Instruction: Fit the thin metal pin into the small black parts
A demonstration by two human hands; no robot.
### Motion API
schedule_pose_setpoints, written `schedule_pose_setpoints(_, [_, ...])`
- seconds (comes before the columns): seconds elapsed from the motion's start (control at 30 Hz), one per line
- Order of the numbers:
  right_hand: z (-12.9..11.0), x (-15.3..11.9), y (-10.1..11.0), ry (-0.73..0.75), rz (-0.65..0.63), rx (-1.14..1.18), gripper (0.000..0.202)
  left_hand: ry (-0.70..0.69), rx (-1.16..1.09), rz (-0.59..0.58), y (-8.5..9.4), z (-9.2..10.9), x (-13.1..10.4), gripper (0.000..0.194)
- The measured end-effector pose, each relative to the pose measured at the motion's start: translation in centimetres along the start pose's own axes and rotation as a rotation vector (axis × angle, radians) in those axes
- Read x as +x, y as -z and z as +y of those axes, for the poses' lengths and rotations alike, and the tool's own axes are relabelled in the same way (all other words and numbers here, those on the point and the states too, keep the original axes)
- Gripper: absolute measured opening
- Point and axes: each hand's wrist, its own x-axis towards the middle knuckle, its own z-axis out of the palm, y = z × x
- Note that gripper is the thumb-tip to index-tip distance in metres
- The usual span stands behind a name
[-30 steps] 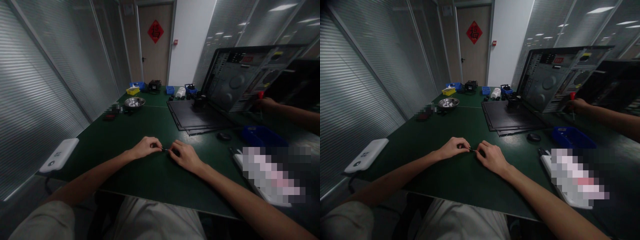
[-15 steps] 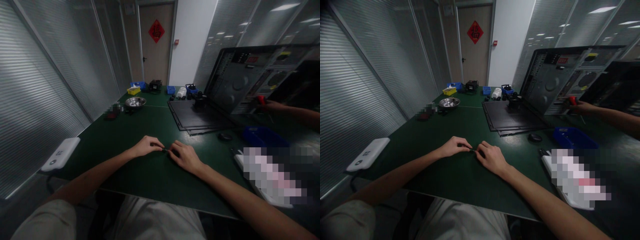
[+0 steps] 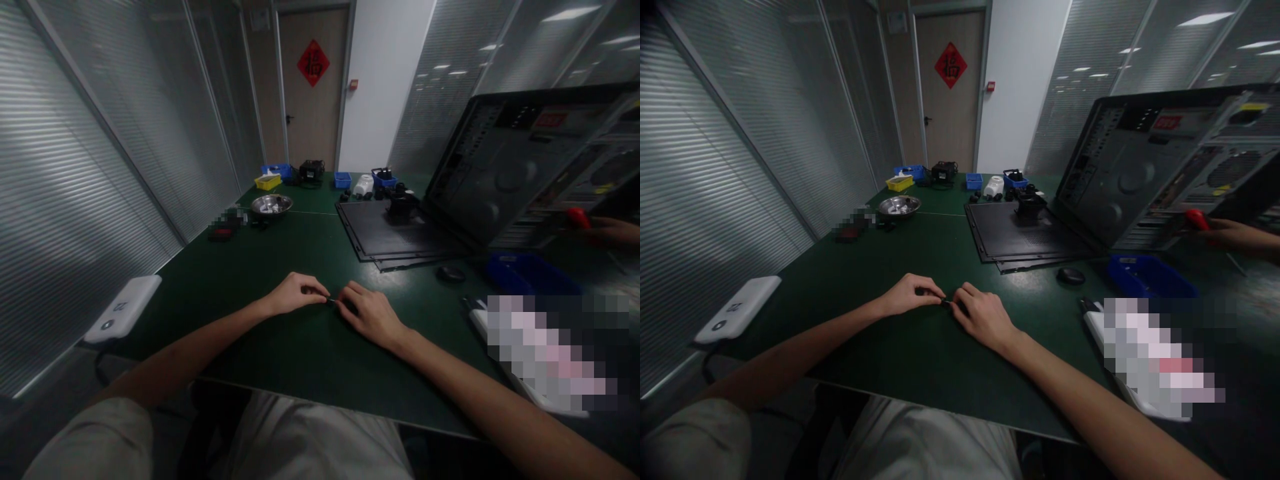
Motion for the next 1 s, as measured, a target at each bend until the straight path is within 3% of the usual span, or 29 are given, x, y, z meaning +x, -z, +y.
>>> schedule_pose_setpoints(0.53, [-0.3,0.1,-0.4,0.085,0.013,-0.016,0.019,-0.016,-0.006,0.026,-0.9,-0.1,-0.2,0.024])
schedule_pose_setpoints(0.77, [-0.2,0.0,0.2,-0.001,0.079,0.109,0.016,-0.055,-0.168,0.079,-0.5,-0.3,0.0,0.02])
schedule_pose_setpoints(1.0, [0.4,0.2,-0.2,-0.029,0.155,0.177,0.018,0.039,-0.064,0.103,-0.5,-0.8,0.8,0.024])
